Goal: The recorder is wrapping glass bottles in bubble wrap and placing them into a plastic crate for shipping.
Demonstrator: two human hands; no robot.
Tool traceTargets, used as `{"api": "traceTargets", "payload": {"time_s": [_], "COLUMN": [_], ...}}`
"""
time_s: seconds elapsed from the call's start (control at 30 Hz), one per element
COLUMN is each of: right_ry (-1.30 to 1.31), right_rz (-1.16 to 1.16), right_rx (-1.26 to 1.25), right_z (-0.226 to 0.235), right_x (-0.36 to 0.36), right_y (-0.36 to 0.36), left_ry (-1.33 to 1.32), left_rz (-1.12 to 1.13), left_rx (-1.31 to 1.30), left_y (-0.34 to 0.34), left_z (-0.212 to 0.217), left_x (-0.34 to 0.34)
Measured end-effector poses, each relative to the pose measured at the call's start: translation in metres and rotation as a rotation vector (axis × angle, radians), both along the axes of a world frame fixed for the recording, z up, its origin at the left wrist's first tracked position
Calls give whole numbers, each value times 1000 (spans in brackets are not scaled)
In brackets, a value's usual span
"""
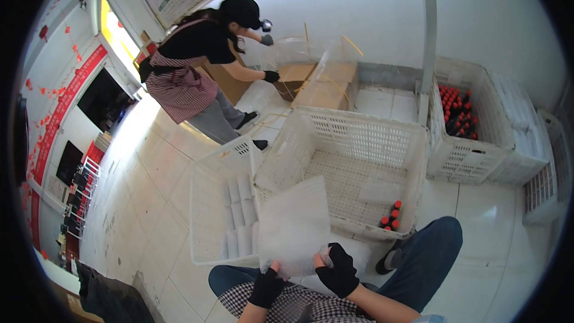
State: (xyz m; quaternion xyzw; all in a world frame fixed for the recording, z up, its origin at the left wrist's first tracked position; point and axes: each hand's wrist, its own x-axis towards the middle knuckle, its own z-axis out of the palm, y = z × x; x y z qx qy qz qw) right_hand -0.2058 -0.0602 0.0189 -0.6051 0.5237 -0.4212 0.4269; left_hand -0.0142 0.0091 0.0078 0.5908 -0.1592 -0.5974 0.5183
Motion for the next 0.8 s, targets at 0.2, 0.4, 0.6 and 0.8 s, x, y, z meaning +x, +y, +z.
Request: {"api": "traceTargets", "payload": {"time_s": [0.2, 0.4, 0.6, 0.8], "right_ry": [-672, -80, -513, -128], "right_rz": [-57, 120, -59, -6], "right_rx": [477, 83, 249, -61], "right_z": [-32, -11, -28, 9], "right_x": [-8, -2, 4, 9], "right_y": [-26, -8, -17, -8], "left_ry": [-450, -1929, -1013, -183], "left_rz": [-309, -394, -62, 97], "left_rx": [-94, -612, -297, -170], "left_y": [15, 20, 9, -6], "left_z": [28, -60, 3, 4], "left_x": [-23, 23, -10, -2]}}
